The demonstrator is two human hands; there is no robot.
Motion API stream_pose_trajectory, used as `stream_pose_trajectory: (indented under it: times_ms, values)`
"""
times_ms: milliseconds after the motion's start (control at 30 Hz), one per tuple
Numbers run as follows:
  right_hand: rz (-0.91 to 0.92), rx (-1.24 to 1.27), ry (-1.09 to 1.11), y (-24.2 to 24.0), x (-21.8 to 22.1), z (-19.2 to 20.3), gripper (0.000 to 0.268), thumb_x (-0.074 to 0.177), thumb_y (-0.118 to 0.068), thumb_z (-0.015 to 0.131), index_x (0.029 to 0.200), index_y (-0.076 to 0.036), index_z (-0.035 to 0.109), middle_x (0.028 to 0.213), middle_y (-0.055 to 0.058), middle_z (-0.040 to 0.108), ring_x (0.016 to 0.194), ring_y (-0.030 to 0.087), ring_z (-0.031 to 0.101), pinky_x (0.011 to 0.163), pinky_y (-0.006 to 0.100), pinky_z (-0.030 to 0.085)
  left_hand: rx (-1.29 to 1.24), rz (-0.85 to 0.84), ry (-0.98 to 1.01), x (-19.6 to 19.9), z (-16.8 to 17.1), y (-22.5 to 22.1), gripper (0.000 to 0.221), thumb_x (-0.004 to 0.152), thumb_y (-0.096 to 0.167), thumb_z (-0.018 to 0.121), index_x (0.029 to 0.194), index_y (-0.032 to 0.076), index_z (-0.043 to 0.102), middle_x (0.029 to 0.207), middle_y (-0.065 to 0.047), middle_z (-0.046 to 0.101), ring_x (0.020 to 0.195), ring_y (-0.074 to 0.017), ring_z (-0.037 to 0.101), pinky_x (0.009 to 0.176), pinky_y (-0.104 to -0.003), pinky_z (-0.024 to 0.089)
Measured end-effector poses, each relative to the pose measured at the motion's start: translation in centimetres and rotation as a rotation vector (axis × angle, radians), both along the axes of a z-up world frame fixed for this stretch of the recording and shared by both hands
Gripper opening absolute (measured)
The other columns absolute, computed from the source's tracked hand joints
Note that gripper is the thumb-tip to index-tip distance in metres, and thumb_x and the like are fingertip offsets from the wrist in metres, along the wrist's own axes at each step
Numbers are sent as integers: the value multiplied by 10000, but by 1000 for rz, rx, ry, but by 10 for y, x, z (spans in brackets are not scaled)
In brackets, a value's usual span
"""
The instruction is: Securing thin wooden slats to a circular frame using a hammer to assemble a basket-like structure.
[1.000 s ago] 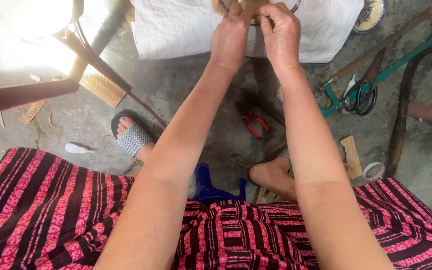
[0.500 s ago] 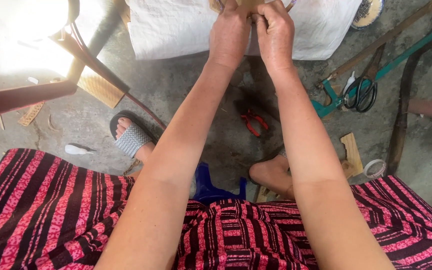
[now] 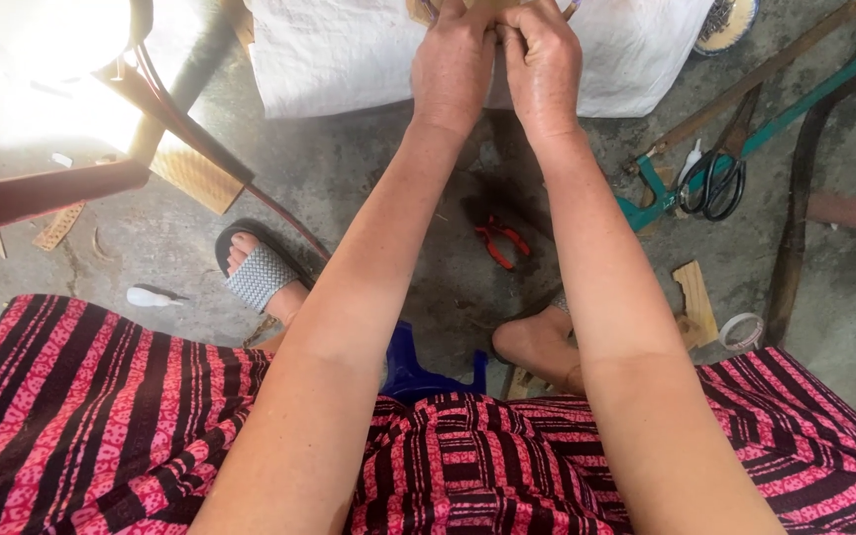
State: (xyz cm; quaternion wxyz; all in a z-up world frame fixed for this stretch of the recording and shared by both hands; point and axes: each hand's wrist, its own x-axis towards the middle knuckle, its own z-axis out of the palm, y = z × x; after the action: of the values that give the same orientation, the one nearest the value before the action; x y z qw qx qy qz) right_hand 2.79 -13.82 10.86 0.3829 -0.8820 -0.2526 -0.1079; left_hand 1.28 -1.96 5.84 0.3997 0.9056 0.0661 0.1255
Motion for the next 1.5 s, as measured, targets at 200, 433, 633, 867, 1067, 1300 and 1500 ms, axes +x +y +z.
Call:
stream_pose_trajectory:
  times_ms: [200, 433, 633, 867, 1067, 1300, 1500]
  values:
    - [-2, -39, -12, -1, -2, 2, 148, 964, 68, 616, 981, -47, 707, 981, 50, 653, 838, 248, 667, 697, 373, 528, 12, 8, -37, -1, 2, 0, 98, 895, 54, 564, 893, 122, 634, 849, -132, 533, 527, -340, 542, 326, -414, 321]
    - [-34, 125, -12, -12, -47, 36, 197, 1102, -4, 502, 1183, 58, 671, 1031, 169, 632, 925, 308, 639, 807, 399, 502, -11, -37, 9, -5, -3, 5, 103, 915, 105, 661, 839, 99, 591, 870, -100, 510, 732, -358, 595, 365, -454, 388]
    - [-238, -142, 419, -69, -129, -65, 138, 1005, -120, 634, 1114, -92, 715, 1080, 106, 662, 999, 306, 681, 840, 415, 514, -14, -55, -49, -9, -4, 8, 135, 892, 57, 728, 902, 109, 603, 897, -91, 504, 799, -332, 617, 404, -438, 455]
    - [-166, -626, 651, -62, -166, -78, 502, 966, -413, 712, 1276, -29, 619, 1107, 162, 602, 1066, 363, 549, 764, 482, 484, 7, -45, -103, -11, -13, 6, 91, 930, 113, 719, 970, 124, 638, 986, -91, 523, 883, -334, 618, 449, -464, 450]
    - [-110, -696, 655, -77, -172, -85, 251, 971, -210, 698, 1093, -45, 553, 1095, 157, 572, 1023, 366, 539, 653, 522, 473, -43, -49, -104, -11, -13, 5, 133, 915, 114, 705, 924, 138, 574, 931, -62, 471, 859, -303, 590, 426, -458, 438]
    - [-233, -295, 650, -81, -158, -25, 348, 977, -274, 572, 1263, -81, 620, 1146, 116, 684, 992, 328, 671, 770, 466, 499, -34, -12, -88, -10, -19, 0, 122, 910, 123, 712, 881, 115, 595, 905, -66, 459, 831, -310, 599, 387, -474, 445]
    - [-295, 8, 414, -42, -130, 61, 447, 1064, -267, 608, 1422, -17, 511, 1307, 156, 656, 1189, 268, 625, 991, 396, 484, -3, -12, -58, -6, -27, -2, 134, 937, 181, 683, 857, 101, 612, 924, -73, 464, 849, -321, 606, 335, -486, 447]
